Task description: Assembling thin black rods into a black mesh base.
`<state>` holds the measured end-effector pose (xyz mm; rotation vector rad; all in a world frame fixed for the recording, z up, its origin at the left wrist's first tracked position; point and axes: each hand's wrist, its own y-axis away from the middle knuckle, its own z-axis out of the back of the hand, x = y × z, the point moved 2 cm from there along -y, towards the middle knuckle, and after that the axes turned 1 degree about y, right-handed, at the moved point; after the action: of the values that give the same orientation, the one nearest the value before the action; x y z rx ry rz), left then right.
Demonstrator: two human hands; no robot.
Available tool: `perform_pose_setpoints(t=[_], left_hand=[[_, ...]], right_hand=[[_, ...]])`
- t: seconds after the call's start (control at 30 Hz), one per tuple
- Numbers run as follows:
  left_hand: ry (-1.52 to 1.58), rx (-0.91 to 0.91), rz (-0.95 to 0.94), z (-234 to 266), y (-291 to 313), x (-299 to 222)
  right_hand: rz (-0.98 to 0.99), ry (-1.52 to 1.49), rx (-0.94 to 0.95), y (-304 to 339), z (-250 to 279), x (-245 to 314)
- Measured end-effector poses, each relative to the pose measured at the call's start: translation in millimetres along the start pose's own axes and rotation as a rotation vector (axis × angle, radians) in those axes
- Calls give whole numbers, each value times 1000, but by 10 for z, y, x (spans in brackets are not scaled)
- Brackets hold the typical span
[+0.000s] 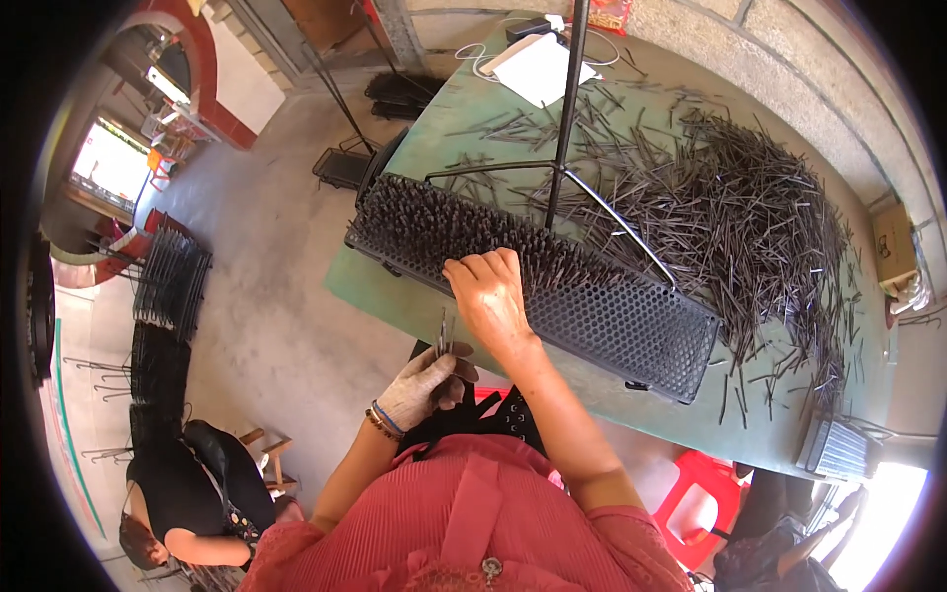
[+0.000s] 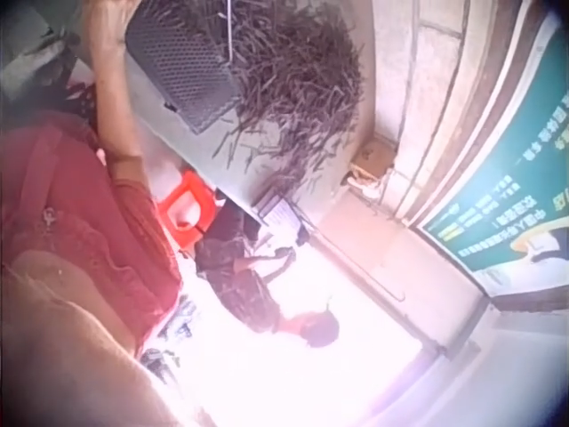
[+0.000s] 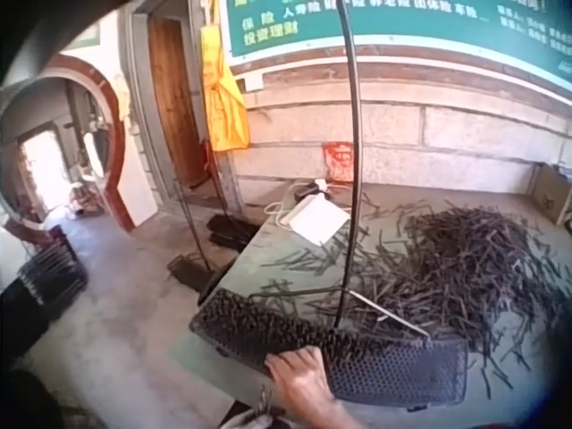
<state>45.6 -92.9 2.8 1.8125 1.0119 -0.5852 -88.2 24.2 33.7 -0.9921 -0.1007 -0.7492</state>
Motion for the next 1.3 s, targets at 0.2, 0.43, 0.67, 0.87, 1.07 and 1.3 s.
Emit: perform_pose_setpoints(t=[0.2, 0.43, 0.67, 0.87, 1.07, 1.3], left_hand=[[-43, 64, 14, 111, -133, -69], [-11, 176, 42, 267, -198, -120], [123, 197, 26, 370, -181, -105], [129, 381, -29, 327, -184, -138], [22, 355, -13, 178, -166, -156], [-38, 363, 49, 110, -190, -74]], right_hand=[[12, -2, 93, 14, 4, -72], [-7, 80, 133, -40, -16, 35], [-197, 15, 117, -18, 124, 166], [-720, -462, 511, 302, 232, 275], [-825, -712, 466, 516, 233, 154], [-886, -686, 490, 564, 342, 124]])
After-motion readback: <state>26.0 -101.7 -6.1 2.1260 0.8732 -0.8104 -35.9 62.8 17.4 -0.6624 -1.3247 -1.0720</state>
